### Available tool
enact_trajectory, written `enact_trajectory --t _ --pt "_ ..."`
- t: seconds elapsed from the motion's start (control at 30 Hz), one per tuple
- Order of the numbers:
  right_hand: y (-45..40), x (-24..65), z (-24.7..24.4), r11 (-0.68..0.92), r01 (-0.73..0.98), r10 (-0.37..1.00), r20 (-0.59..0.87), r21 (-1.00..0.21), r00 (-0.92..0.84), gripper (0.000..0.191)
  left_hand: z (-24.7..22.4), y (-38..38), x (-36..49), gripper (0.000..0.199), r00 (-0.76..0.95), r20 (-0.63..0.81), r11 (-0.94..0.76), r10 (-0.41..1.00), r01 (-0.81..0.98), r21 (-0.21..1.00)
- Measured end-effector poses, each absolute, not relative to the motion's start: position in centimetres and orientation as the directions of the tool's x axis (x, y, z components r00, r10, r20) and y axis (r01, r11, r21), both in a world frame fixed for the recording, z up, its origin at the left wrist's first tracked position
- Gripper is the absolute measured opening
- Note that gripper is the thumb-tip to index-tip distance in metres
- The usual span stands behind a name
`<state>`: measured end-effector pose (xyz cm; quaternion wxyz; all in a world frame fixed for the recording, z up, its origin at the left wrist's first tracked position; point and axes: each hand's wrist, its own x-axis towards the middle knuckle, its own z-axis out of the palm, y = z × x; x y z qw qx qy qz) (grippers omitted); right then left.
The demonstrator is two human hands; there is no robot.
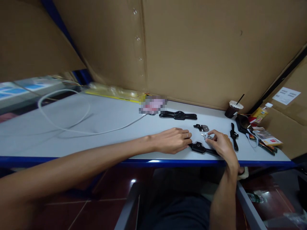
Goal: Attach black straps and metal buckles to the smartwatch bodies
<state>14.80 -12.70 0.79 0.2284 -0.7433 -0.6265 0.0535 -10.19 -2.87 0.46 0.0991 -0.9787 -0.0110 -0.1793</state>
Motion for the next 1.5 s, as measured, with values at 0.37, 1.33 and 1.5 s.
enact_trajectory --t 0.37,1.33,1.5 --pt "-11.4 14.1 -0.2 -0.090 0.882 0.934 0.269 -0.463 0.236 0.007 0.4 -2.8 -10.2 0.020 0.953 0.303 -0.970 -0.007 0.067 -0.233" --pt "-12.7 15.4 -1.5 0.045 0.779 0.913 0.343 -0.626 0.223 0.023 0.3 -2.7 -10.5 0.024 0.940 0.340 -0.979 -0.027 0.045 -0.201" --pt "-12.9 15.4 -1.6 0.032 0.784 0.908 0.346 -0.619 0.236 0.009 0.3 -2.7 -10.5 0.028 0.949 0.316 -0.977 -0.025 0.045 -0.211"
